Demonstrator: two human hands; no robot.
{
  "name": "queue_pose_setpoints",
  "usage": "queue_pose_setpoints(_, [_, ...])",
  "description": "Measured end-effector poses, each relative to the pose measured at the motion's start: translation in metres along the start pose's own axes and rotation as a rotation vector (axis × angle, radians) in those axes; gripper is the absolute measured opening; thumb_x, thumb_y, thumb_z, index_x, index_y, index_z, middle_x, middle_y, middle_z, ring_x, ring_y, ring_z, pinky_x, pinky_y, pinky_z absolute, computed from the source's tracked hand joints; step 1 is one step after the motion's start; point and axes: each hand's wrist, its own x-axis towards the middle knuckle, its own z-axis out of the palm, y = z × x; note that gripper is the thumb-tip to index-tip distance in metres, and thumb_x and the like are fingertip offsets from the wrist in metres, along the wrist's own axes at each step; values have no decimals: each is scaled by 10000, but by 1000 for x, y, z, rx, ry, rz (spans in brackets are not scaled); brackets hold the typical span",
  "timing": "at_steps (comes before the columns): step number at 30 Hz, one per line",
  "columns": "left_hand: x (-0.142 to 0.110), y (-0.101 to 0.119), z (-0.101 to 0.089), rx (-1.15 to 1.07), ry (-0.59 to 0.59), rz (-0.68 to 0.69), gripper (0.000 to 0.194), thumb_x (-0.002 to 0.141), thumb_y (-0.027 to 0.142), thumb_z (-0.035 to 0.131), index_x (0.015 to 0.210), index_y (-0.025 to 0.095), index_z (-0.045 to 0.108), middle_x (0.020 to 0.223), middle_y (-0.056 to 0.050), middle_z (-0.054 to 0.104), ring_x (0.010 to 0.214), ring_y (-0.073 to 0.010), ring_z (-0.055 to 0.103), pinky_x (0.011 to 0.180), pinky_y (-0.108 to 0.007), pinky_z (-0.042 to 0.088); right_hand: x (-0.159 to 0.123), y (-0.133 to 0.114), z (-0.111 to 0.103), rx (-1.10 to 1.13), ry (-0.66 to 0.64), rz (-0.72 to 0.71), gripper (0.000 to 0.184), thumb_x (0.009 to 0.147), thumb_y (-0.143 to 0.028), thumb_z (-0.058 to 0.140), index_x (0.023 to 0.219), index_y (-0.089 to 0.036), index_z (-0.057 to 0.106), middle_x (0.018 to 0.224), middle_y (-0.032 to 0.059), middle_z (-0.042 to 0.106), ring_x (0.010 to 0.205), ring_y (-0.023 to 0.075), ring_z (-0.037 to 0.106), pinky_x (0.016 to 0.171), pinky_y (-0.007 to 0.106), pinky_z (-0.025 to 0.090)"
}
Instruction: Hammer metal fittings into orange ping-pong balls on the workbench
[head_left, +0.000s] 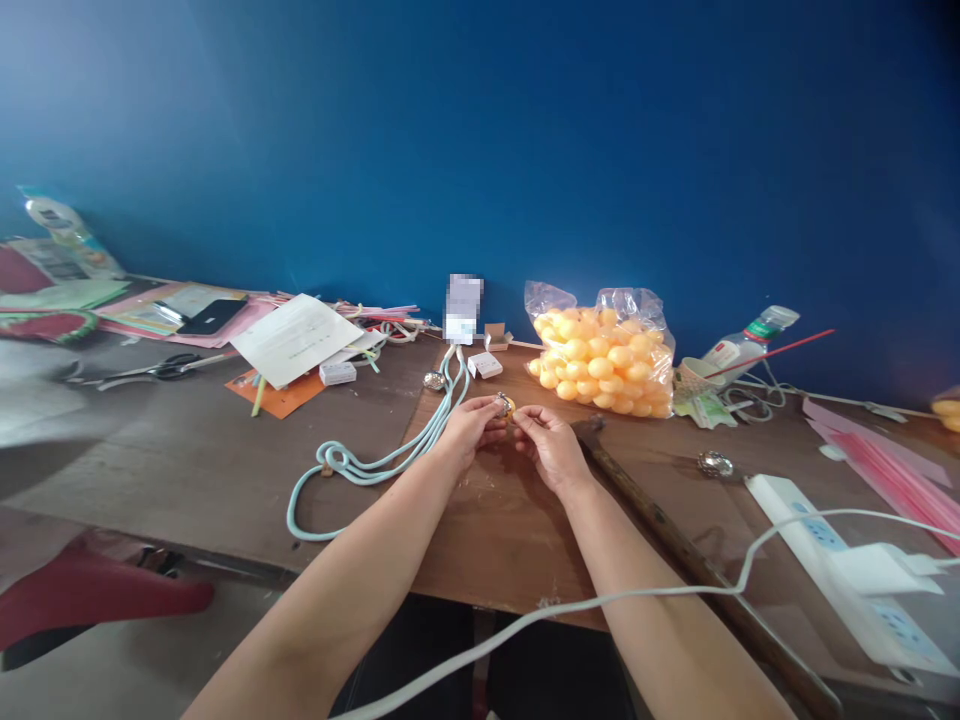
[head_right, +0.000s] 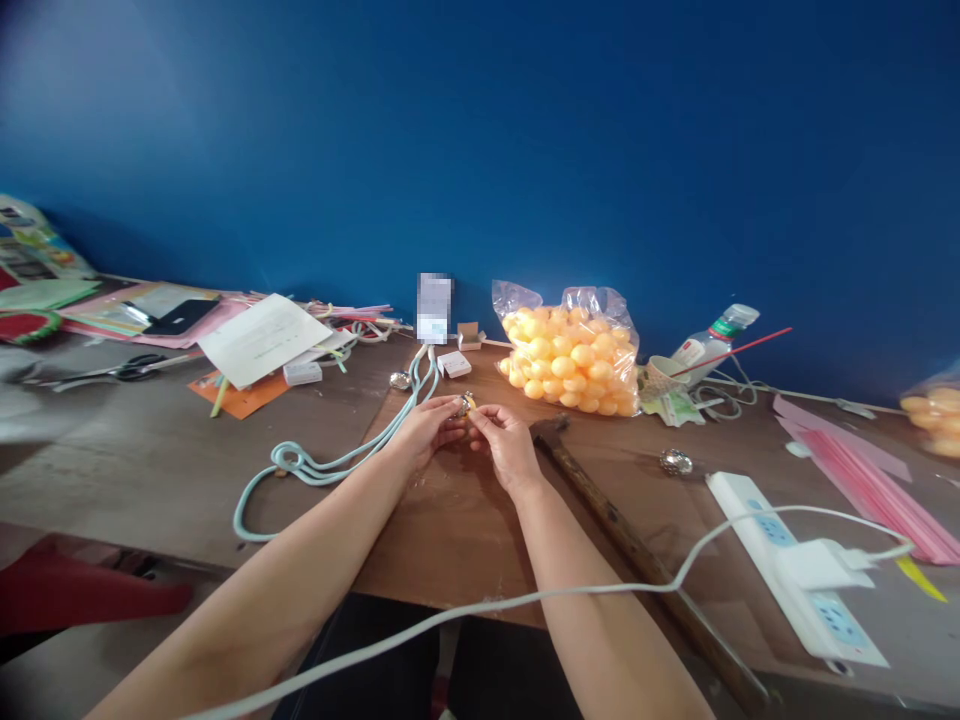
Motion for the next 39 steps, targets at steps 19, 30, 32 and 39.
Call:
queue_pose_setpoints(19, [-3,2,3,-3,-8,-8,185,767,195,716,922,100,679,772,-86,688,582,-109,634,552,-208,537,1,-4,-1,165,-94,132,280,592,-324,830,752,-189,642,758,-20,642,553,52,490,438,138,397])
queue_pose_setpoints(30, [-6,3,4,35,-27,-7,157,770,223,716,857,100,674,719,-70,683,555,-93,613,556,-199,522,2,-5,-2,223,-103,175,312,570,-308,857,754,-180,640,695,-28,639,432,4,343,342,113,182])
queue_pose_setpoints(32, [-5,3,4,35,-28,-7,184,752,242,737,848,100,673,712,-71,682,549,-93,609,553,-200,520,2,-6,-3,222,-100,178,314,570,-309,857,752,-179,637,696,-27,639,428,2,335,342,115,172])
queue_pose_setpoints(39, [-6,4,5,48,-21,3,216,733,263,757,840,96,670,696,-72,682,528,-90,598,550,-206,517,3,-4,-3,199,-102,147,317,569,-318,852,747,-180,630,697,-24,636,438,8,339,349,118,185])
